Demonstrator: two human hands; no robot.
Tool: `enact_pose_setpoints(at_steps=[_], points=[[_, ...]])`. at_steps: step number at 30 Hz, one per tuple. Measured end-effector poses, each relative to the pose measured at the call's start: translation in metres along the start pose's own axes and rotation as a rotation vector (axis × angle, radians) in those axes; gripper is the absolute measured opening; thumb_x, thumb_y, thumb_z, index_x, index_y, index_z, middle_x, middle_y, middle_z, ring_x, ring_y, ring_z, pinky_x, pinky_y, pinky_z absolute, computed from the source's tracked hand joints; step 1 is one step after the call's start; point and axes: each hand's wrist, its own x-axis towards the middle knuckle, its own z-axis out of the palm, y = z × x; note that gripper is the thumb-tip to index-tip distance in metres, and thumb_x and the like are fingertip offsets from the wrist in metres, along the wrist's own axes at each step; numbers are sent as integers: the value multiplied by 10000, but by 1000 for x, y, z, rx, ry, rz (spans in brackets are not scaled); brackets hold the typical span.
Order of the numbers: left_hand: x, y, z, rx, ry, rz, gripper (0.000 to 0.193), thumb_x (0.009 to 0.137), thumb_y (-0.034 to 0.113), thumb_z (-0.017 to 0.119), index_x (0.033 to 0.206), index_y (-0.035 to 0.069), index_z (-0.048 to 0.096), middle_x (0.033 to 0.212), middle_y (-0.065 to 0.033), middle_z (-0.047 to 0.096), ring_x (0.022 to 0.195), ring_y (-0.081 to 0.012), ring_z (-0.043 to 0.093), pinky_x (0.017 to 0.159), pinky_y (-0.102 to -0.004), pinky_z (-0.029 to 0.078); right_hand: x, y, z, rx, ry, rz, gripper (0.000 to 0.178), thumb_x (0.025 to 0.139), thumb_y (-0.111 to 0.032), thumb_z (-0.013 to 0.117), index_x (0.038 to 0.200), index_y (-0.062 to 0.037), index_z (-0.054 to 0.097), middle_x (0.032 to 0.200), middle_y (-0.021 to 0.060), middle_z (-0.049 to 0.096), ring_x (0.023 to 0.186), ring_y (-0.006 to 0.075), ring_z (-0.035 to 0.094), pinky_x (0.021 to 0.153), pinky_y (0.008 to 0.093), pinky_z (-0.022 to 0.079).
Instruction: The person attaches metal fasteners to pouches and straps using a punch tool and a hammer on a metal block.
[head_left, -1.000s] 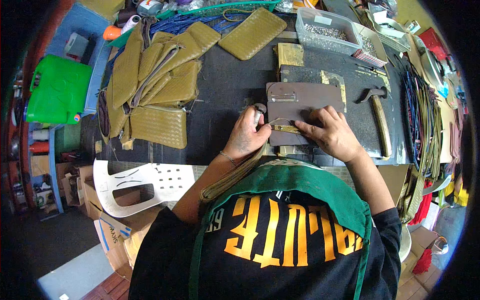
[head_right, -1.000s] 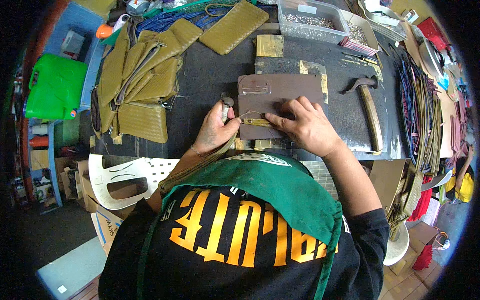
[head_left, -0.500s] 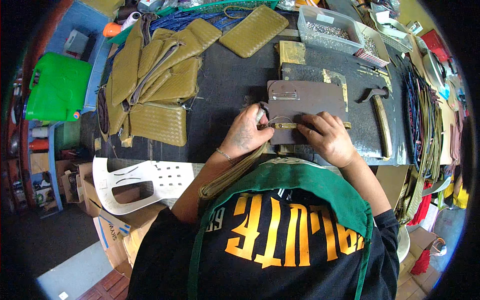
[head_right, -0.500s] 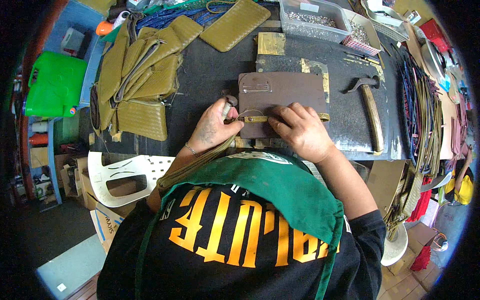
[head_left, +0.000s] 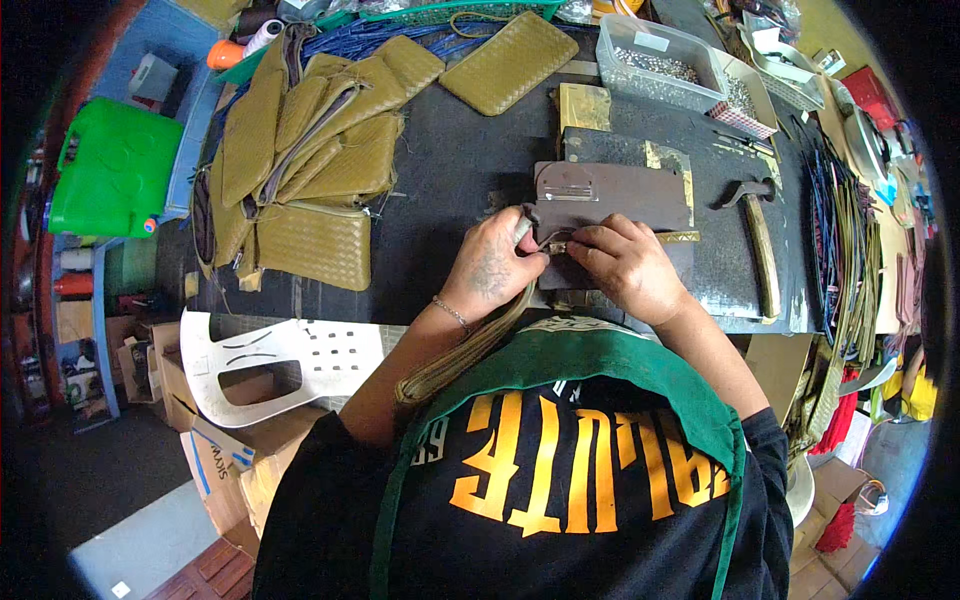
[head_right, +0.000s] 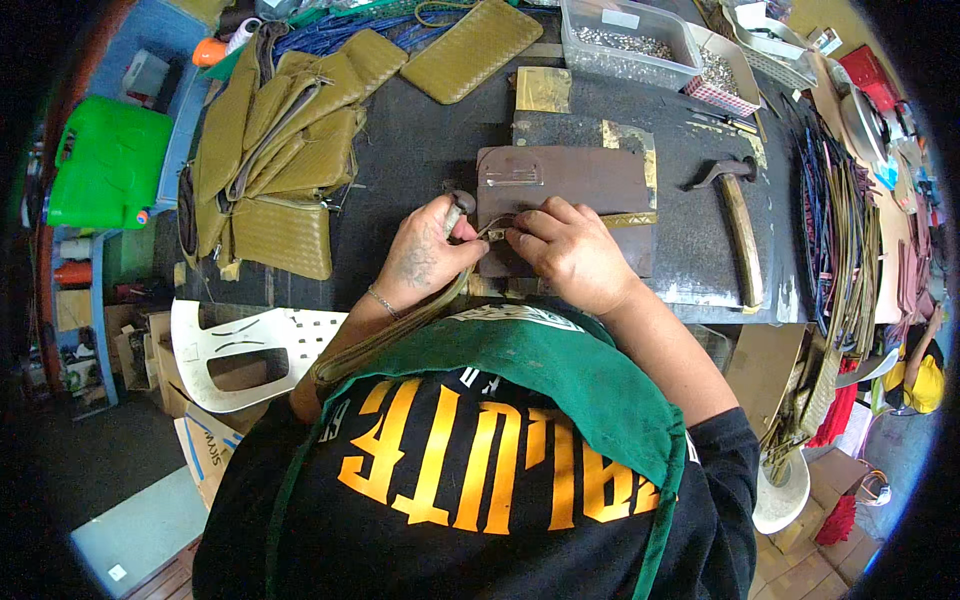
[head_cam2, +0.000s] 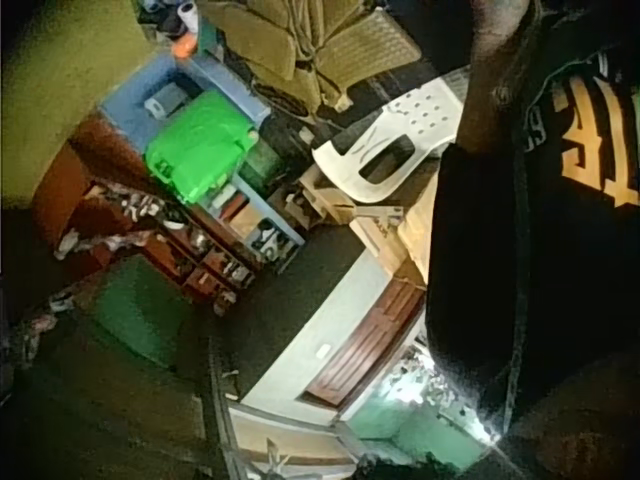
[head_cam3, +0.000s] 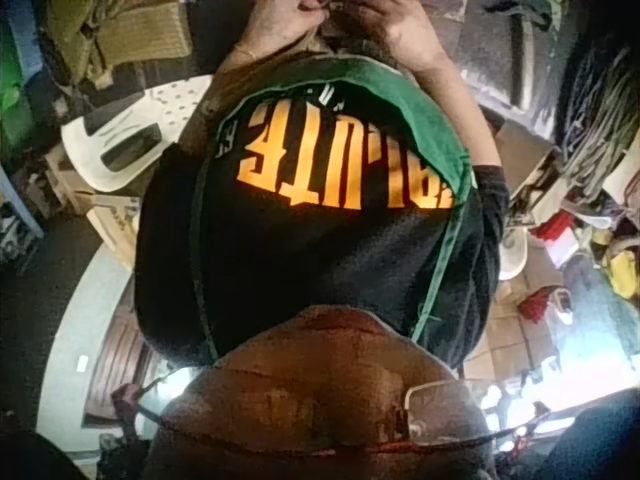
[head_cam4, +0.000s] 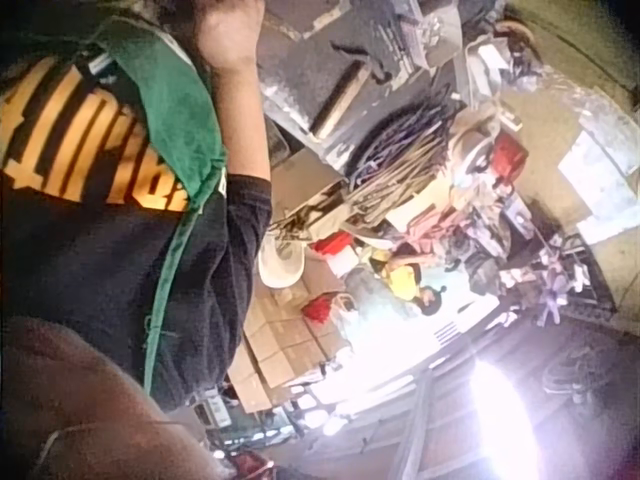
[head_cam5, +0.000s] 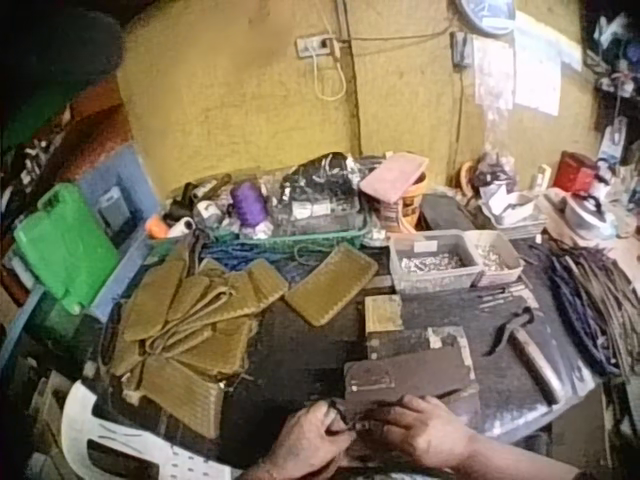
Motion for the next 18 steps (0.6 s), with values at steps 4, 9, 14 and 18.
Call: enact_pose_setpoints(at_steps=[4,9,14,18], points=[[1,3,-3,-2,-4,-29,225,608,68,677,718,-14,499,631,-89,590,574,-177,588,544,-293,457,2,3,1,18,16,-22,290,619,-116,550,905,-93,601,935,-1,562,822,182,499,663,305,400],[5,-3,-3,-2,-39,8,221,609,72,682,700,-10,498,618,-83,577,564,-158,571,542,-285,452,3,5,1,60,28,-28,311,578,-72,595,888,-95,610,928,8,573,807,193,511,665,314,403],[5,-5,-4,7,-38,24,215,611,72,682,695,-4,499,612,-78,571,556,-158,561,546,-283,449,9,4,3,98,4,17,279,620,-142,603,898,-120,602,898,-10,554,839,180,487,677,315,384],[7,2,-6,29,-62,22,207,614,63,678,696,0,499,618,-78,572,560,-159,559,547,-281,447,14,-2,10,160,71,130,238,631,-147,632,868,-135,610,854,-2,538,830,191,486,673,330,382]])
